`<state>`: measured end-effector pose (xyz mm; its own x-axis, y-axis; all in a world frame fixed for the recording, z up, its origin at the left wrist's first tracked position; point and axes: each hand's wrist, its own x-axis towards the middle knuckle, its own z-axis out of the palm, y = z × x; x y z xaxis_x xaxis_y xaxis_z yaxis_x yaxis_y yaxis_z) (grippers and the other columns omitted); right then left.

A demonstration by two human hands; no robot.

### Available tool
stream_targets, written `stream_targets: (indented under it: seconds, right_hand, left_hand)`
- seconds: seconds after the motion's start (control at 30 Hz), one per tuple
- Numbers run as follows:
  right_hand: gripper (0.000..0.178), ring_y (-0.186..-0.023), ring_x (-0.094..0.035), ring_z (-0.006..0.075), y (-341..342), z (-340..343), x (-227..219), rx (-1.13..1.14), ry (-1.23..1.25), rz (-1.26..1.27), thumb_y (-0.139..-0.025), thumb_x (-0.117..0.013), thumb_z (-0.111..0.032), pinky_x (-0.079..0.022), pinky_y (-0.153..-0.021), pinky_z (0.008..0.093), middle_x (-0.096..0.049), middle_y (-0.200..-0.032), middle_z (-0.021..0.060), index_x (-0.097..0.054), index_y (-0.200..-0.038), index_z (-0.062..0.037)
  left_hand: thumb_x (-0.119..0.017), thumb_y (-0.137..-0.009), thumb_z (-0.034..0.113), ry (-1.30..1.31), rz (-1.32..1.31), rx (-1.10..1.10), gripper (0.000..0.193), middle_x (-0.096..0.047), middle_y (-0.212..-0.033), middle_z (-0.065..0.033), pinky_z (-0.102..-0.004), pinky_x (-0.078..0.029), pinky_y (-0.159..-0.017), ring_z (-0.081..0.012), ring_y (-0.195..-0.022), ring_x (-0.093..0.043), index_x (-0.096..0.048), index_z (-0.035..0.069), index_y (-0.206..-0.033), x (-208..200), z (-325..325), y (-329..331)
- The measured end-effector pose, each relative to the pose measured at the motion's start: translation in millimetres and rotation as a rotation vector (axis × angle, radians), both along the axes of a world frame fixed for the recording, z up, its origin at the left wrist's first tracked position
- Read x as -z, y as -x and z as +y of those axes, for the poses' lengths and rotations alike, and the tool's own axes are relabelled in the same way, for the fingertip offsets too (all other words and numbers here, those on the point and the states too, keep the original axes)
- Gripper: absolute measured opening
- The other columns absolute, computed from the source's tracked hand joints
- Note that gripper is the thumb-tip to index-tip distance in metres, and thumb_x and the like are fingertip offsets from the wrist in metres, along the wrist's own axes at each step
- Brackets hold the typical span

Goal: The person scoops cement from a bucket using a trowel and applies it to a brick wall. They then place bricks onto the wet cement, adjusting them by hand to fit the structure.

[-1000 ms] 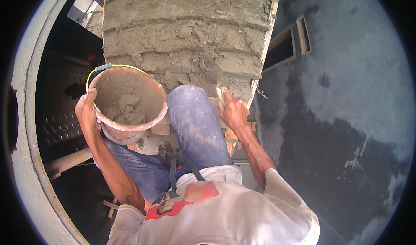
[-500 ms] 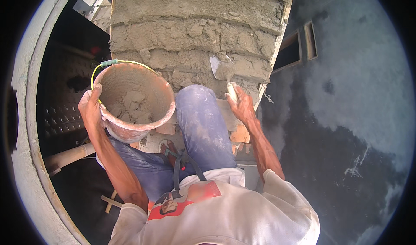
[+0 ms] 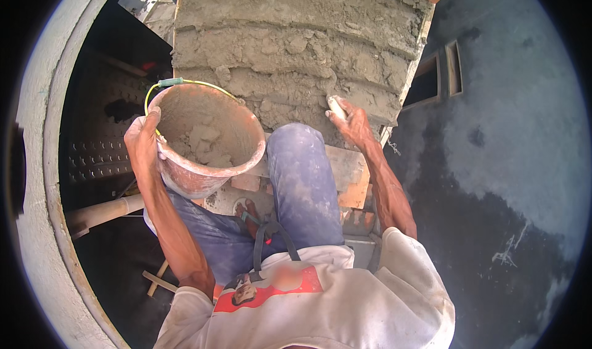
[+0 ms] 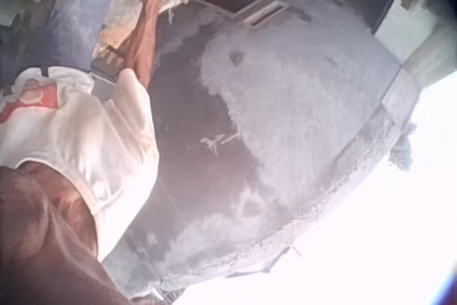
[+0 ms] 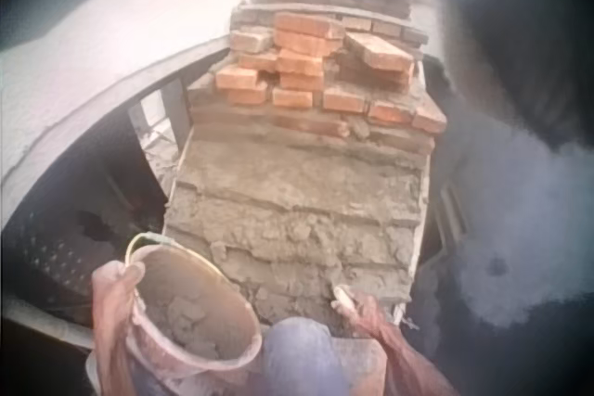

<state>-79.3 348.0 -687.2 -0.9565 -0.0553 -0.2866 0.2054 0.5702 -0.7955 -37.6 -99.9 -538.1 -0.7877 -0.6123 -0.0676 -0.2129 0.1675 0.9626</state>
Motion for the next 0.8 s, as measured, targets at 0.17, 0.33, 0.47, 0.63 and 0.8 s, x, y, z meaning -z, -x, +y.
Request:
stream_targets:
  seconds: [0.17, 0.33, 0.47, 0.63, 0.8]
  right_hand:
    - [0.062, -0.095, -0.074, 0.0228, 6.3, 5.6, 4.3, -0.077, -0.022, 0.251, -0.093, -0.079, -0.029, -0.058, -0.083, 0.0387, -0.076, -0.118, 0.0211, -0.062, -0.143, 0.0030]
    - [0.059, -0.104, -0.077, 0.0325, -35.3, -48.2, -70.1, -0.356, -0.223, 0.253, -0.094, -0.077, -0.029, -0.061, -0.083, 0.0430, -0.074, -0.125, 0.0262, -0.063, -0.144, -0.0018]
    - [0.056, -0.096, -0.077, 0.0274, -42.0, -51.5, -75.8, -0.487, -0.149, 0.448, -0.097, -0.074, -0.031, -0.060, -0.079, 0.0404, -0.077, -0.114, 0.0207, -0.063, -0.146, -0.0064]
    - [0.057, -0.063, -0.058, 0.0147, -39.5, 26.7, -100.1, -0.019, -0.039, -0.226, -0.100, -0.069, -0.035, -0.049, -0.060, 0.0365, -0.064, -0.075, 0.0039, -0.062, -0.146, -0.0028]
    - [0.058, -0.058, -0.061, 0.0199, 24.9, 22.4, -100.2, -0.164, -0.309, -0.193, -0.101, -0.066, -0.038, -0.052, -0.062, 0.0410, -0.064, -0.068, 0.0084, -0.062, -0.145, 0.0004]
  left_hand:
    - [-0.075, -0.095, 0.024, -0.047, 0.010, 0.017, 0.030, -0.060, -0.060, -0.0041, -0.0270, -0.035, -0.034, -0.0106, -0.038, -0.050, -0.064, 0.000, -0.081, 2.2, 2.7, 9.6]
    - [-0.075, -0.095, 0.023, -0.045, -0.001, -0.004, 0.029, -0.060, -0.062, -0.0029, -0.0272, -0.037, -0.037, -0.0098, -0.042, -0.051, -0.065, -0.001, -0.082, 0.8, 5.8, 14.4]
    - [-0.075, -0.095, 0.022, -0.041, -0.027, -0.026, 0.026, -0.064, -0.068, -0.0033, -0.0276, -0.041, -0.045, -0.0096, -0.051, -0.055, -0.068, -0.001, -0.086, -0.8, -9.4, 5.6]
    - [-0.073, -0.099, 0.017, -0.270, 0.047, -0.065, 0.022, -0.074, -0.093, -0.0101, -0.0315, -0.054, -0.072, -0.0167, -0.077, -0.068, -0.071, -0.004, -0.103, 16.5, -47.9, -26.8]
    - [-0.074, -0.099, 0.020, -0.276, 0.061, -0.092, 0.023, -0.073, -0.092, -0.0083, -0.0303, -0.052, -0.070, -0.0147, -0.077, -0.066, -0.072, -0.003, -0.101, 12.9, -40.6, -31.6]
